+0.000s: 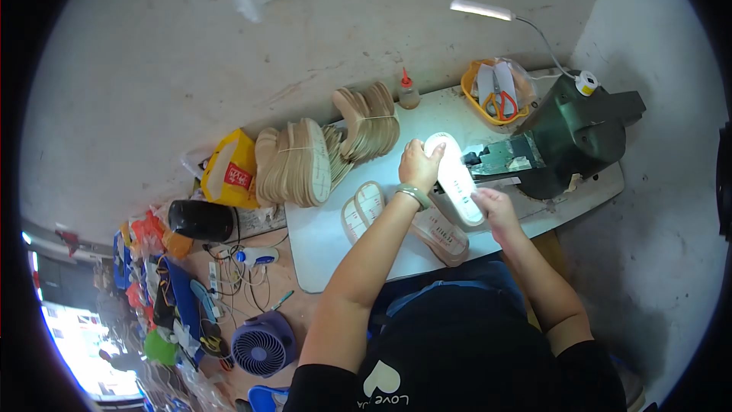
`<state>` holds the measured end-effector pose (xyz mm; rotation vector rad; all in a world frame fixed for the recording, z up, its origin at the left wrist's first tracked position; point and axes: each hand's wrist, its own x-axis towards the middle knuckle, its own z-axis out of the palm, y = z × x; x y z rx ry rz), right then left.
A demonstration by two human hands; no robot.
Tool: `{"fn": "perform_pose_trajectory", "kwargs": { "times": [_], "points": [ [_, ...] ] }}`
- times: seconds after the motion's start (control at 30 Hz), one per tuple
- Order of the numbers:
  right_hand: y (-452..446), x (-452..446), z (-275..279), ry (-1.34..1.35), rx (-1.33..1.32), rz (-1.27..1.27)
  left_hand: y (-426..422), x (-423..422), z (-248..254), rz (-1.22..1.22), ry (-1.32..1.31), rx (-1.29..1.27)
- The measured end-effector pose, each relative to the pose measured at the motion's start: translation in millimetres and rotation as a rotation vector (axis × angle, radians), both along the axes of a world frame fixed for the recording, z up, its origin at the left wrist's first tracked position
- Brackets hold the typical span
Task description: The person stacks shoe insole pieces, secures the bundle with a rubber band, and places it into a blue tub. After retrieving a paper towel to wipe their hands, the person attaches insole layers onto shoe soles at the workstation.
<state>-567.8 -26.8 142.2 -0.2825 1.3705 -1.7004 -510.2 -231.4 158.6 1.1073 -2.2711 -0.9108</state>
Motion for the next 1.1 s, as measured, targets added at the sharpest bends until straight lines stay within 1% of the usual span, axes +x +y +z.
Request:
{"fn": "perform_pose_trajectory", "kwargs": {
  "times": [0.03, 0.07, 0.1, 0.13, 0.2, 0.23, 0.3, 0.33, 0.37, 0.43, 0.47, 0.5, 0.57, 0.6, 0.63, 0.7, 0.77, 0.8, 0.83, 0.9, 0.93, 0.97, 1.03, 1.1],
  "points": [
    [-5.1, 2.1, 4.3, -0.02, -0.005, -0.055, -0.5, 6.2, 1.0, 0.019, -0.001, 0.062],
    [-8.9, 4.6, 9.4, -0.032, -0.018, -0.056, -1.6, 13.1, 1.6, 0.037, -0.001, 0.124],
    [-11.8, 11.1, 14.2, -0.005, -0.007, 0.012, -3.6, 21.9, 4.5, 0.055, -0.002, 0.186],
    [-14.2, 19.1, 17.6, 0.019, 0.005, 0.079, -5.7, 36.3, -4.2, 0.054, 0.063, 0.217],
    [-19.2, 40.4, 13.4, 0.06, 0.027, 0.185, -10.4, 74.7, -32.1, 0.153, 0.3, 0.36],
    [-24.6, 54.4, 11.4, 0.099, 0.041, 0.205, -8.2, 97.7, -33.1, 0.204, 0.423, 0.427],
    [-36.0, 82.1, 7.7, 0.182, 0.072, 0.258, 8.2, 162.8, -31.7, 0.284, 0.459, 0.611],
    [-42.7, 90.6, -3.3, 0.197, 0.025, 0.299, 17.0, 195.7, -42.2, 0.288, 0.397, 0.588],
    [-50.5, 100.0, -1.7, 0.186, 0.041, 0.319, 29.4, 228.3, -59.9, 0.297, 0.333, 0.568],
    [-69.0, 124.6, 1.4, 0.165, 0.074, 0.38, 69.7, 290.6, -103.4, 0.305, 0.128, 0.352],
    [-75.7, 124.4, -7.8, 0.572, 0.295, 0.503, 100.7, 316.7, -106.7, 0.314, 0.122, 0.472],
    [-84.3, 119.0, -63.8, 0.894, 0.214, 0.49, 121.3, 336.2, -104.5, 0.348, 0.104, 0.539],
    [-110.9, 140.4, -55.5, 1.058, 0.175, 0.741, 162.1, 373.3, -101.9, 0.456, 0.05, 0.63],
    [-104.1, 141.3, -62.9, 1.032, 0.09, 0.793, 194.0, 384.9, -107.9, 0.4, -0.088, 0.688],
    [-92.3, 142.6, -75.0, 0.998, 0.003, 0.855, 229.3, 392.2, -116.1, 0.35, -0.22, 0.756],
    [-88.7, 161.1, -60.1, 0.9, 0.042, 1.185, 277.0, 400.2, -133.7, 0.241, -0.153, 0.751],
    [-73.5, 180.4, -69.0, 0.85, -0.007, 1.353, 314.8, 395.7, -158.8, 0.248, -0.071, 0.657],
    [-63.6, 187.3, -76.9, 0.797, 0.017, 1.481, 332.5, 391.5, -165.4, 0.245, -0.04, 0.609],
    [-52.8, 193.1, -85.3, 0.745, 0.052, 1.599, 351.0, 386.3, -168.1, 0.291, -0.017, 0.622],
    [-25.6, 202.1, -84.0, 0.852, 0.056, 1.824, 386.4, 372.8, -168.6, 0.359, 0.026, 0.651],
    [-12.7, 202.8, -95.3, 0.912, -0.033, 1.901, 404.6, 365.5, -167.5, 0.407, 0.051, 0.651],
    [1.2, 207.7, -86.5, 0.883, 0.031, 1.97, 423.6, 356.7, -166.5, 0.453, 0.077, 0.653],
    [27.3, 206.9, -102.2, 0.814, 0.059, 2.06, 460.7, 339.7, -168.3, 0.543, 0.111, 0.634],
    [46.5, 207.8, -105.6, 0.825, 0.096, 2.179, 498.4, 324.8, -169.8, 0.638, 0.124, 0.597]
  ]
}}
